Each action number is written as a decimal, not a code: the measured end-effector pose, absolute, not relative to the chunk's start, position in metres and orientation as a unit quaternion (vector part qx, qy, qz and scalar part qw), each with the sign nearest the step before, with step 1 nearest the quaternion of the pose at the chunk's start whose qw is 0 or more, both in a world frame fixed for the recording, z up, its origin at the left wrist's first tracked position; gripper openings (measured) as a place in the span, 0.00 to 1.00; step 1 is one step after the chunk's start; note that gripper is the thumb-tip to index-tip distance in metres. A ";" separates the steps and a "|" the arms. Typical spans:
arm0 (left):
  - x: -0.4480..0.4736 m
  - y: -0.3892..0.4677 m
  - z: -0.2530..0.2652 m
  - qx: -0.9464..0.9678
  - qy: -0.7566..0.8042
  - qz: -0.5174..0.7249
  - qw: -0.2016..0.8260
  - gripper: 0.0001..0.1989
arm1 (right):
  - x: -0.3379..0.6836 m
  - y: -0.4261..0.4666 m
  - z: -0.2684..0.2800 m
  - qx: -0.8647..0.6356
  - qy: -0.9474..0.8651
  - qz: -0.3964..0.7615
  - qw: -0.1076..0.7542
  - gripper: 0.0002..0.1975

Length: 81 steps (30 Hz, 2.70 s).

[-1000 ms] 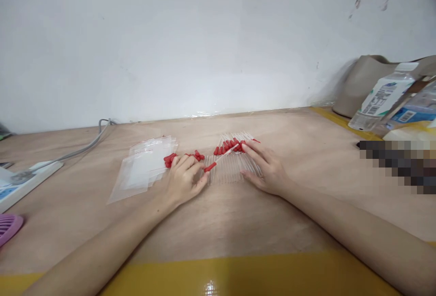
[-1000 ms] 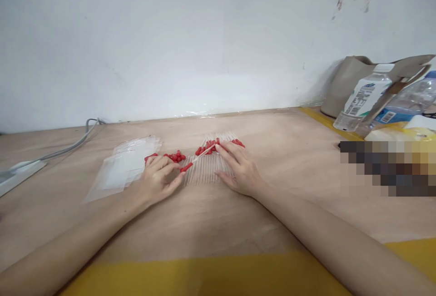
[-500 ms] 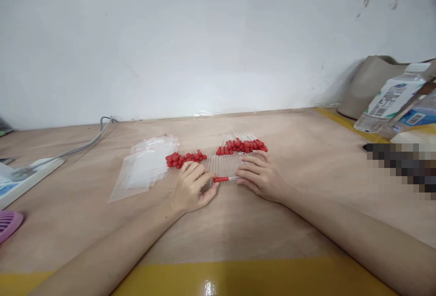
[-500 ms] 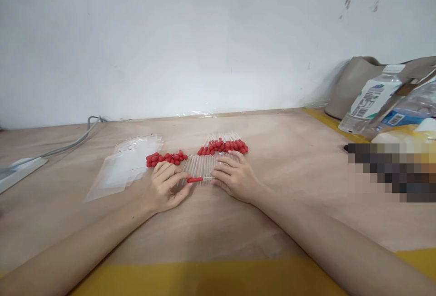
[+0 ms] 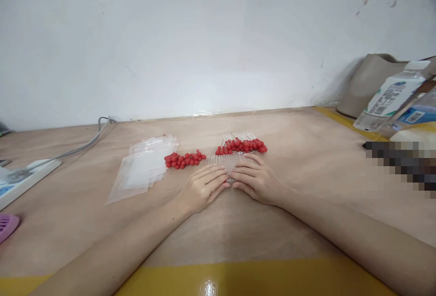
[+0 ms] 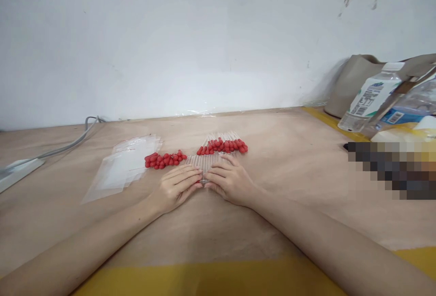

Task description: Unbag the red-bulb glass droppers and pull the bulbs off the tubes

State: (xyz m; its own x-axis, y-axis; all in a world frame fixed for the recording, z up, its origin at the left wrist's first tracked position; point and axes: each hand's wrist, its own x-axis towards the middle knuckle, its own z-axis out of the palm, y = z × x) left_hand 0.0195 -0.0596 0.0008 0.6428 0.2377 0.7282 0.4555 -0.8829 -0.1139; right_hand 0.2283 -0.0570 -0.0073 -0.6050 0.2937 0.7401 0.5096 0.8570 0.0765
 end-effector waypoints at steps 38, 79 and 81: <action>0.014 -0.072 0.006 -0.923 -0.180 -0.319 0.122 0.06 | 0.240 -0.066 -0.007 -0.136 -0.908 -0.179 0.353 0.06; -0.122 0.031 0.068 -0.656 -0.703 -0.126 -0.243 0.20 | 0.151 -0.042 0.005 -0.400 -0.862 -0.123 0.286 0.11; -0.125 0.033 0.067 -0.651 -0.708 -0.128 -0.242 0.21 | 0.150 -0.045 0.007 -0.411 -0.860 -0.086 0.290 0.15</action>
State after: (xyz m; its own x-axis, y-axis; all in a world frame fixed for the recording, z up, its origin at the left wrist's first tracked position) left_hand -0.1253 0.0333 0.0668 -0.0341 0.9838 -0.1761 0.8601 0.1186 0.4961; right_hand 0.1496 -0.0455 0.0074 -0.4935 0.6565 0.5704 0.7569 0.6473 -0.0900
